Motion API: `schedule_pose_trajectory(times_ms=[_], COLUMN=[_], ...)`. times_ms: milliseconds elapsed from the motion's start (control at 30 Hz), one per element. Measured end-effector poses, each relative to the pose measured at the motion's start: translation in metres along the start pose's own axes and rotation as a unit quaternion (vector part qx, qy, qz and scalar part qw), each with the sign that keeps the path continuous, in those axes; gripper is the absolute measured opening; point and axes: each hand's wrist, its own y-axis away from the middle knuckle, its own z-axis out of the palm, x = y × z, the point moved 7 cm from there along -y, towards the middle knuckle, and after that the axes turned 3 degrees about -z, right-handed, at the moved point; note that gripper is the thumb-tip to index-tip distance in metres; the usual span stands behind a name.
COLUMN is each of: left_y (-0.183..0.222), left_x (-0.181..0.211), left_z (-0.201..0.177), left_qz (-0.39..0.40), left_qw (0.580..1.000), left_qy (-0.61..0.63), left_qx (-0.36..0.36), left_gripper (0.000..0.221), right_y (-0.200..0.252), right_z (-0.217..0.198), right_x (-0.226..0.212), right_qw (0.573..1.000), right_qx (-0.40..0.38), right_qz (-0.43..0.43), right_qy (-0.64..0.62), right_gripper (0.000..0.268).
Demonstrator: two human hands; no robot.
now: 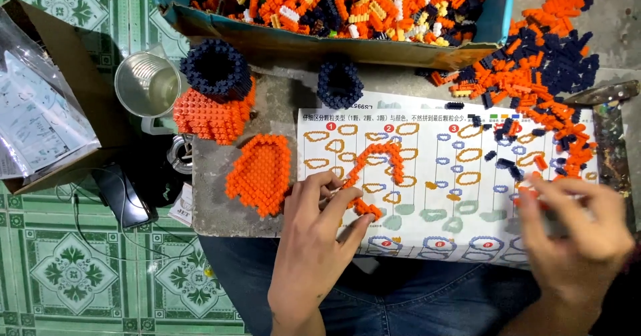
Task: The person assembles a toy model by interlocking small plastic blocks, holding the main structure with one hand while attaching individual blocks with the other, occasionally using both hands to press and shift the blocks into place.
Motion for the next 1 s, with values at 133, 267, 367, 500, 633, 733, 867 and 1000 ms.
schedule_pose_trajectory(times_ms=[133, 267, 367, 500, 633, 733, 867, 1000], left_y=[0.0, 0.001, 0.001, 0.0, -0.001, -0.001, -0.002, -0.002], left_x=[0.0, -0.003, -0.002, -0.001, -0.002, -0.001, 0.0, 0.001], left_z=[0.0, 0.001, 0.0, 0.0, 0.001, 0.0, -0.001, -0.002], left_qz=[0.003, 0.001, 0.006, 0.011, 0.012, 0.016, 0.021, 0.021], left_qw=[1.0, 1.0, 1.0, 1.0, 1.0, 1.0, 1.0, 1.0], left_qy=[0.004, 0.001, 0.008, 0.009, 0.012, 0.009, 0.013, 0.012], left_qx=[0.003, -0.001, -0.001, -0.003, -0.007, -0.002, -0.001, -0.002], left_gripper=[0.036, 0.038, 0.038, 0.032, 0.031, 0.031, 0.03, 0.029], right_y=[0.001, -0.001, -0.003, -0.006, -0.003, -0.002, 0.0, 0.0], right_z=[0.005, 0.009, 0.009, 0.011, 0.014, 0.013, 0.011, 0.007], right_x=[0.021, 0.022, 0.021, 0.024, 0.029, 0.028, 0.025, 0.02], right_qw=[0.994, 0.996, 0.994, 0.989, 0.979, 0.986, 0.99, 0.989], right_qx=[-0.026, -0.043, -0.056, -0.079, -0.088, -0.078, -0.064, -0.057], right_qz=[0.024, 0.026, 0.044, 0.051, 0.057, 0.082, 0.077, 0.048], right_qy=[0.102, 0.068, 0.088, 0.117, 0.174, 0.125, 0.099, 0.129], right_gripper=[0.047, 0.035, 0.036, 0.047, 0.045, 0.045, 0.038, 0.031])
